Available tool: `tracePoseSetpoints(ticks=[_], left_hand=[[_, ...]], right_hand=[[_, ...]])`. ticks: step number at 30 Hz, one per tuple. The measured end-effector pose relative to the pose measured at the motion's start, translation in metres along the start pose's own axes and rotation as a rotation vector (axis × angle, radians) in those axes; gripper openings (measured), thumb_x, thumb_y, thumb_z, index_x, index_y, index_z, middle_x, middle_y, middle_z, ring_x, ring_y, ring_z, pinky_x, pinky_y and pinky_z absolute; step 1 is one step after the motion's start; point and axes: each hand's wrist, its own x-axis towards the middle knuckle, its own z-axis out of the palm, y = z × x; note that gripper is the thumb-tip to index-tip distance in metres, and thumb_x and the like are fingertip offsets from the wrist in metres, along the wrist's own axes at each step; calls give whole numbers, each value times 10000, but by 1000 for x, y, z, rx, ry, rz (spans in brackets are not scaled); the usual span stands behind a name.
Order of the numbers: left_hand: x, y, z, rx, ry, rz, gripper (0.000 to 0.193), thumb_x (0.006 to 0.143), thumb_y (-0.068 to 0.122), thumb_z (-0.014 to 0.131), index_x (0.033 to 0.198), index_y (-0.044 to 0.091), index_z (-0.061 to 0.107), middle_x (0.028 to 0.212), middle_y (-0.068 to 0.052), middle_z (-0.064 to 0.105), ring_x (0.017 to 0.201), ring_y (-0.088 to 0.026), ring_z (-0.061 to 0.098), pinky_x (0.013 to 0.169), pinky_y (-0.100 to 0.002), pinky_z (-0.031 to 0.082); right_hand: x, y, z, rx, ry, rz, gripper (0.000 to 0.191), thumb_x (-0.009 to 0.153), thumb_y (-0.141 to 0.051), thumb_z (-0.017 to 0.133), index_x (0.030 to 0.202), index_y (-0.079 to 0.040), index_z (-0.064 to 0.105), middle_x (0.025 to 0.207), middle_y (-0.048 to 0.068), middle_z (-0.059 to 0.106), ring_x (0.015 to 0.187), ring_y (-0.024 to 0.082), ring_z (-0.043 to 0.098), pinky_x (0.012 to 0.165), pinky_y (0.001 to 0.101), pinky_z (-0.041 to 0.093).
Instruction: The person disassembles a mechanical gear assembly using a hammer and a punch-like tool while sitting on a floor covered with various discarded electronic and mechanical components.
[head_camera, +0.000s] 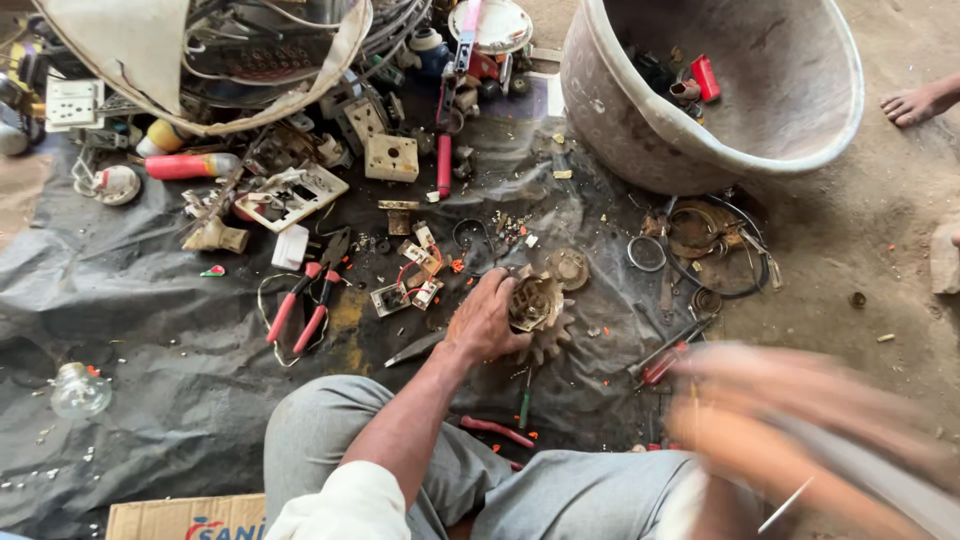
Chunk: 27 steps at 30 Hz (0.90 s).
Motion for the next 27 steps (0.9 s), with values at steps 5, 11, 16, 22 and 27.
tracePoseSetpoints(ticks=[5, 11, 16, 22, 27], left_hand=[[15, 0, 11, 21, 175, 237, 910, 643, 335, 907, 1400, -1, 530, 1396, -211, 516, 1319, -386, 520, 1110, -412, 445], [-7, 11, -10, -17, 8, 11, 921, 570, 322, 918, 1334, -7, 522, 1375, -212, 498, 1286, -378, 512, 1063, -401, 448], [-5, 19, -19, -49, 22, 19, 972, 577, 301, 909, 1420, 26, 511, 1376, -199, 518, 1285, -372, 518, 1078, -400, 451], [-14, 12, -20, 34, 60, 93, 989, 566, 333, 960, 1367, -15, 494, 1429, -253, 459, 1324, -418, 455, 1087, -433, 405], [-12, 11, -15, 12, 1, 27, 977, 596, 345, 925, 1401, 0, 492, 1431, -197, 481, 1349, -368, 480, 1129, -396, 413]], right_hand=[[-55, 113, 28, -754, -366, 592, 505, 1070, -461, 549, 1006, 14, 712, 794, 142, 700, 779, 339, 708, 757, 438, 565], [-9, 46, -86, 231, -137, 325, 419, 1078, -403, 561, 947, -6, 595, 698, 78, 580, 584, 252, 563, 567, 456, 453], [31, -54, -72, 395, -39, -244, 388, 1064, -381, 553, 934, -16, 576, 673, 82, 570, 547, 246, 553, 527, 449, 455], [-28, 18, 51, -656, -431, 428, 351, 1046, -355, 542, 918, -28, 553, 643, 87, 558, 503, 238, 541, 478, 441, 458], [-46, 87, 11, -356, -207, 809, 321, 1032, -333, 534, 905, -38, 533, 618, 90, 548, 467, 232, 531, 437, 435, 460]])
